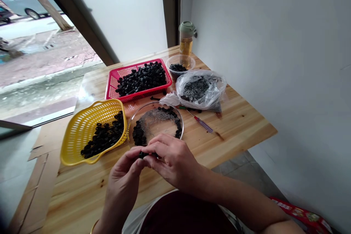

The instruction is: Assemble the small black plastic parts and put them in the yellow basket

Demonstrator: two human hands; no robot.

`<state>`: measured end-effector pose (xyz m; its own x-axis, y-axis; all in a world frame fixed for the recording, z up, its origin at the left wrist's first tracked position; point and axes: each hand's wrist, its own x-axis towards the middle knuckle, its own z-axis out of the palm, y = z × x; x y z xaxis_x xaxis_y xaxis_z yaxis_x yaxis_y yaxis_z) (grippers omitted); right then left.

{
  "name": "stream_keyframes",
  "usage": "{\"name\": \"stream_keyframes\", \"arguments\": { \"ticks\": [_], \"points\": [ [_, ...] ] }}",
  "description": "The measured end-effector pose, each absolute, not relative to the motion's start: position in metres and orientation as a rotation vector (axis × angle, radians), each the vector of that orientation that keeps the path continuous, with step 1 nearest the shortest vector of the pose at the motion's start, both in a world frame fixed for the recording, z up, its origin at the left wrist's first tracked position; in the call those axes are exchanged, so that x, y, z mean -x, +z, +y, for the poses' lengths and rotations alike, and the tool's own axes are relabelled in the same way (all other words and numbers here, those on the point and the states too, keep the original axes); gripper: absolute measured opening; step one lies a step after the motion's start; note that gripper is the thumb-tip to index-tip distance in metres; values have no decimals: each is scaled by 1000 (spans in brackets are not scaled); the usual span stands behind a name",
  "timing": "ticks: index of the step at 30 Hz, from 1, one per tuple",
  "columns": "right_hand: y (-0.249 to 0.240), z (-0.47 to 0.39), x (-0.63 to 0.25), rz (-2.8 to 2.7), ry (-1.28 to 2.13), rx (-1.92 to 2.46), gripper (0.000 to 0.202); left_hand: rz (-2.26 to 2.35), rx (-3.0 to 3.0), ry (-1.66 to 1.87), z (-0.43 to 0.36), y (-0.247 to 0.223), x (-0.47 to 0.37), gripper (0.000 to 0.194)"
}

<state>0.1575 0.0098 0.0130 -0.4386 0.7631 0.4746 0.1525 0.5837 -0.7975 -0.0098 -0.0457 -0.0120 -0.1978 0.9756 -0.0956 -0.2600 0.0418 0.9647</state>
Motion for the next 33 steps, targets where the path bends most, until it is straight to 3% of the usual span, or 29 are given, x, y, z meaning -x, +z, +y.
{"name": "stream_keyframes", "arguments": {
  "ticks": [8, 33],
  "points": [
    [14, 17, -162, -1794, 1138, 659, 13, 1148, -846, 1382, -49, -14, 13, 15],
    [19, 11, -166, -1815, 1024, 602, 12, 1133, -794, 1366, -59, -6, 10, 23]
  ]
}}
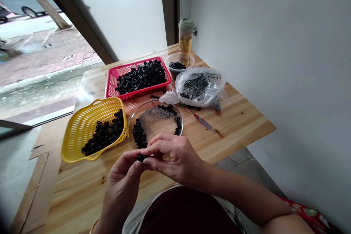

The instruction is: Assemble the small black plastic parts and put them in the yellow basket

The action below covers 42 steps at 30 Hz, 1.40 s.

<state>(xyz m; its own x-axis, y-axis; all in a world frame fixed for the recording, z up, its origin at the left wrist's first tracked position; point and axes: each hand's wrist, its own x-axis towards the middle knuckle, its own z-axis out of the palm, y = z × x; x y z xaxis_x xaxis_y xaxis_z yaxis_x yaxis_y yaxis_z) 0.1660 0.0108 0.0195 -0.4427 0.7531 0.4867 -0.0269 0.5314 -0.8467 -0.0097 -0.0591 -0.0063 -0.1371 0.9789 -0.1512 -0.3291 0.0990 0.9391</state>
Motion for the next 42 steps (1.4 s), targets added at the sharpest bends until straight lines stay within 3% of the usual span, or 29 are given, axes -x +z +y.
{"name": "stream_keyframes", "arguments": {
  "ticks": [24, 27, 31, 34, 38, 42],
  "points": [
    [20, 6, -164, -1889, 986, 593, 17, 1105, -739, 1453, -59, -18, 13, 15],
    [18, 9, -164, -1822, 1170, 603, 14, 1054, -789, 1437, -59, -19, 14, 12],
    [18, 17, -164, -1517, 1768, 610, 13, 987, -932, 1368, -59, -21, 18, 12],
    [18, 26, -164, -1251, 2201, 655, 31, 958, -1063, 1325, -59, -22, 22, 17],
    [17, 38, -163, -1127, 2443, 729, 55, 969, -1214, 1302, -59, -23, 25, 18],
    [8, 42, -164, -1178, 2603, 750, 41, 1003, -1226, 1317, -60, -25, 23, 17]
  ]
}}
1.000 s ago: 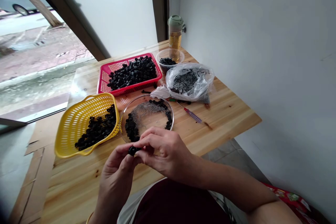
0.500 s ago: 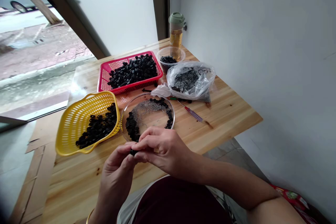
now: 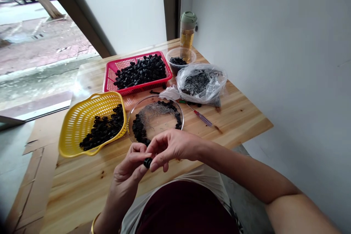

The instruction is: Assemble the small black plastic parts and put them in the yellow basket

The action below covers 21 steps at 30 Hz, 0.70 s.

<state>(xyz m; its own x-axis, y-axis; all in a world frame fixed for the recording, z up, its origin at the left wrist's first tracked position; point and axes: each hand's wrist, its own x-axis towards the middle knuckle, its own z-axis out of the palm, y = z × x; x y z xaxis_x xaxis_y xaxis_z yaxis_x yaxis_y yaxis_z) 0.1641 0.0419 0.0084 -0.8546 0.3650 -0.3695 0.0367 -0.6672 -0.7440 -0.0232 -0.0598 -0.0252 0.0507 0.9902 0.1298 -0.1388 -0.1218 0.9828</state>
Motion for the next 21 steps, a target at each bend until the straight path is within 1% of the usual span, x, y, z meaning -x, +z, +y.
{"name": "stream_keyframes", "arguments": {
  "ticks": [2, 5, 11, 16, 21],
  "points": [
    [3, 41, -164, -1163, 2628, 756, 32, 1027, -1200, 1310, -60, -26, 22, 15],
    [-2, 36, -164, -1089, 2600, 764, 29, 1034, -1197, 1310, -61, -27, 21, 14],
    [-3, 26, -159, -1001, 2498, 751, 33, 1057, -1358, 1355, -63, -18, 20, 24],
    [-7, 14, -155, -906, 2388, 705, 36, 1229, -1583, 1376, -64, -9, 15, 33],
    [-9, 11, -158, -934, 2428, 617, 37, 1265, -1724, 1466, -57, -4, 14, 37]
  ]
}}
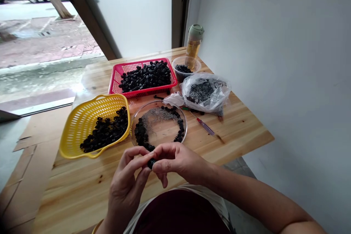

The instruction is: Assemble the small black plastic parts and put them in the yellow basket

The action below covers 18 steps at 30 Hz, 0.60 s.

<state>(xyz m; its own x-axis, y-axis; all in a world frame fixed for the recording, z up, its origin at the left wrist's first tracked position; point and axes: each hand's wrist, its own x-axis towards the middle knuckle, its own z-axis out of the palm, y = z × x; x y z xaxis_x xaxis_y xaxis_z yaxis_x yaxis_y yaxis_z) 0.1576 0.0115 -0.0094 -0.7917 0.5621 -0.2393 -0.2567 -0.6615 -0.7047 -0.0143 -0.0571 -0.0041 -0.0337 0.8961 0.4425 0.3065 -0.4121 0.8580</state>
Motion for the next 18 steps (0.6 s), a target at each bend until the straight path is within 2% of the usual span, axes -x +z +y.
{"name": "stream_keyframes", "arguments": {
  "ticks": [8, 13, 18],
  "points": [
    [-7, 11, -164, -1101, 2361, 508, 29, 1111, -1704, 1378, -51, 9, 23, 27],
    [-9, 6, -160, -1054, 2297, 594, 34, 1078, -1595, 1366, -52, 3, 25, 23],
    [-7, 8, -160, -1117, 2393, 604, 36, 1100, -1560, 1347, -54, -3, 26, 23]
  ]
}}
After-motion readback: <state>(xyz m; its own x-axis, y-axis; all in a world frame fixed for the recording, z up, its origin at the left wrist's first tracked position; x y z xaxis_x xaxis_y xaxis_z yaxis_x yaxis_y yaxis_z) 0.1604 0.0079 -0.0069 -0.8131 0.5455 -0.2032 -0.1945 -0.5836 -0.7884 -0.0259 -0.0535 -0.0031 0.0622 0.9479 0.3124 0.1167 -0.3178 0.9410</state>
